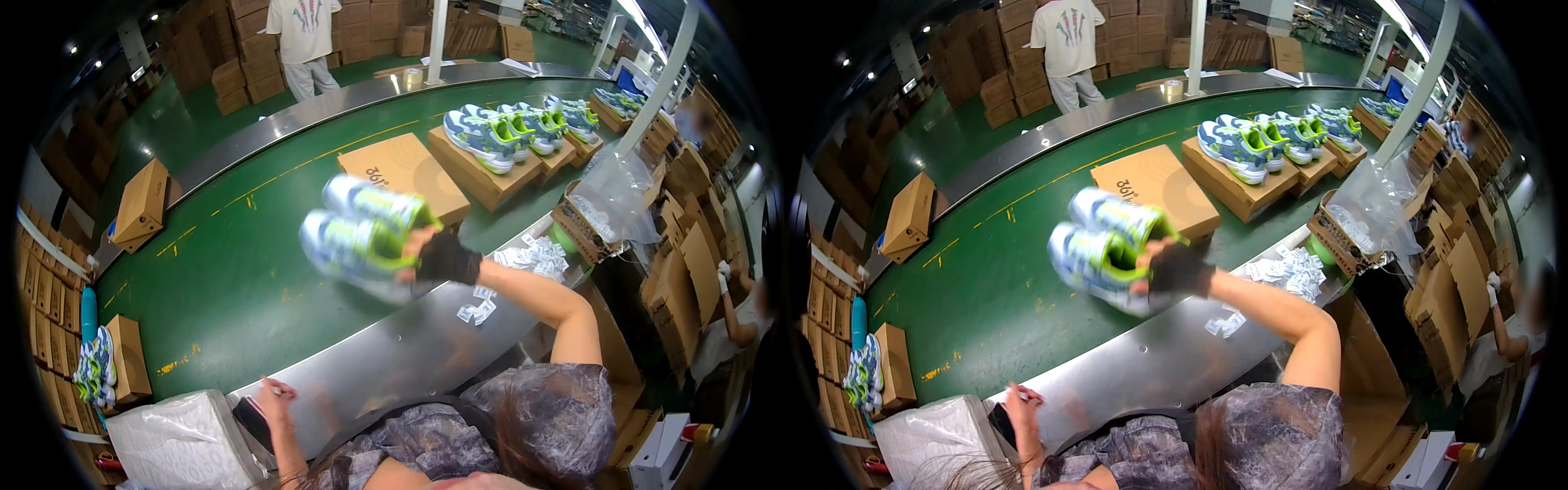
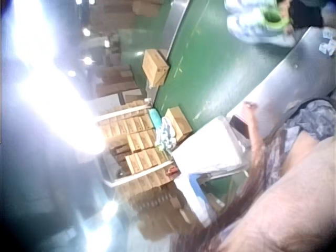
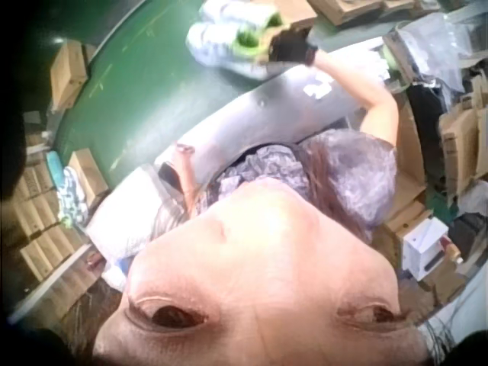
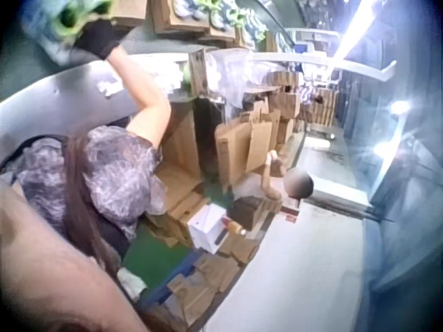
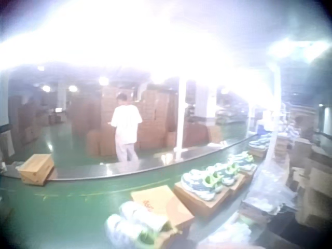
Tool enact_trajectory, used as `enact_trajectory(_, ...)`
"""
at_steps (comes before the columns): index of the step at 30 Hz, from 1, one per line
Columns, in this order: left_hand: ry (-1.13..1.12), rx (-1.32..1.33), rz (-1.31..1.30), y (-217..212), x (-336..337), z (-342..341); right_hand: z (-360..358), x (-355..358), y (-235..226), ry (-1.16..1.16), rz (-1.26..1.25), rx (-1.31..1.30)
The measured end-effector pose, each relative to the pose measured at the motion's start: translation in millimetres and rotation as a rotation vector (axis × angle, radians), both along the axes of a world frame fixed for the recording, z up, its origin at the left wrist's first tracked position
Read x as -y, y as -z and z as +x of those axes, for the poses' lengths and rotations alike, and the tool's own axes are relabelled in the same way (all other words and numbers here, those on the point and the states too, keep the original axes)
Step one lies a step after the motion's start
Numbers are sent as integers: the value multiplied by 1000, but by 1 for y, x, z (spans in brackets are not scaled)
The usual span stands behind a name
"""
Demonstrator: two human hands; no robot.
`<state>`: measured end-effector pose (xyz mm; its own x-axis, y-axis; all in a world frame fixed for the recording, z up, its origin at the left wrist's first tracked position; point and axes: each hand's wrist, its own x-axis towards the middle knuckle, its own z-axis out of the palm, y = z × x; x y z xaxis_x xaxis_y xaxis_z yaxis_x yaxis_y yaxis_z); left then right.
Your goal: The person repeatedly packs pairs of sneakers into cardboard boxes on a conveyor belt. They place tissue paper inside the box, insert the shoes, add a small tag, and close the box before moving it down the line.
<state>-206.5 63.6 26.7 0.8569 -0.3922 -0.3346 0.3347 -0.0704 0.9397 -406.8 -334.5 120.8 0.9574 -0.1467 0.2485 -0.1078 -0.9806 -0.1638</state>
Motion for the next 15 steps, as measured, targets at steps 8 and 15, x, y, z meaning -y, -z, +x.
enact_trajectory(8, 372, 786, 157, -24, 136, 11, -10, -129, 46, -727, -10, 40)
enact_trajectory(15, 612, 180, 306, 45, 147, 3, 53, -21, 97, -76, 293, 98)
